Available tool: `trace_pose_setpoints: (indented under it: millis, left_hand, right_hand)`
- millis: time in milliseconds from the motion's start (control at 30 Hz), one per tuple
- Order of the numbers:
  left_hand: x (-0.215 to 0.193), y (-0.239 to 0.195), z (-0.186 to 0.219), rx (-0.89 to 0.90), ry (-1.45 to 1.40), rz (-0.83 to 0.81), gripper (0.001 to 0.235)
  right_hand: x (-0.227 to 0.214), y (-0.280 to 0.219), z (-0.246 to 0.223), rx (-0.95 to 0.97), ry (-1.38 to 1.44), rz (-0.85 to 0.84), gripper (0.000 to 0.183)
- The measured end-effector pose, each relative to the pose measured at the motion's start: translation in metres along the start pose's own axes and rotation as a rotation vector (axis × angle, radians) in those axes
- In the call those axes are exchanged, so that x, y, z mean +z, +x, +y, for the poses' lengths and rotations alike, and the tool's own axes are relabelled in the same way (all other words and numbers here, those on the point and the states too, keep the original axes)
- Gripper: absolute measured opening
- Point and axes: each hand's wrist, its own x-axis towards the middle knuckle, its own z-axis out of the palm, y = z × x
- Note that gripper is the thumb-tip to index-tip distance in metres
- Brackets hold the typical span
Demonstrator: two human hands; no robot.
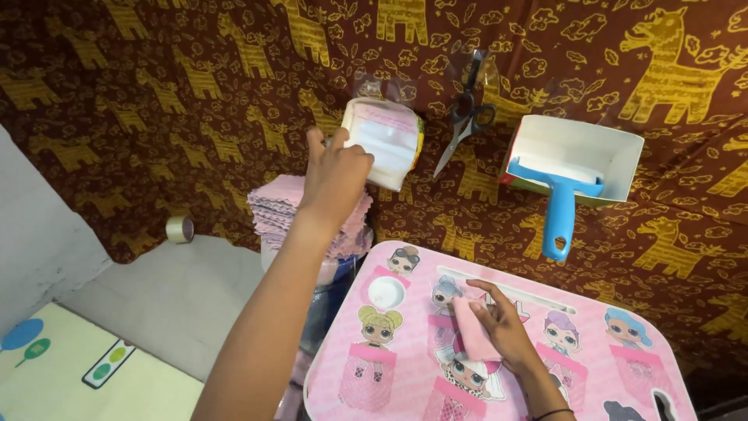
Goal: The person uses a lint roller to clean a pink cloth, then folds it and places it into a clear plastic bag. The person repeats this process with another cloth.
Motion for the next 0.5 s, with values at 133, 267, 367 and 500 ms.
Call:
trace_pose_setpoints:
  millis: [133,267,367,500]
  left_hand:
    - [0.012,-0.002,-0.005,0.031,0.023,0.153,0.016]
    - [0.019,-0.006,-0.007,0.068,-0.01,0.414,0.011]
    - [0.017,-0.01,-0.005,0.101,0.034,0.551,0.01]
    - [0.004,-0.023,0.004,0.134,-0.011,0.677,0.023]
  right_hand:
    - [-0.004,0.004,0.009,-0.063,0.033,-0.046,0.038]
    - [-0.005,0.004,0.007,-0.053,0.001,-0.044,0.036]
    - [-0.006,0.004,0.006,-0.024,0.006,-0.04,0.036]
    - [-0.009,0.006,0.011,-0.073,0.074,-0.086,0.035]
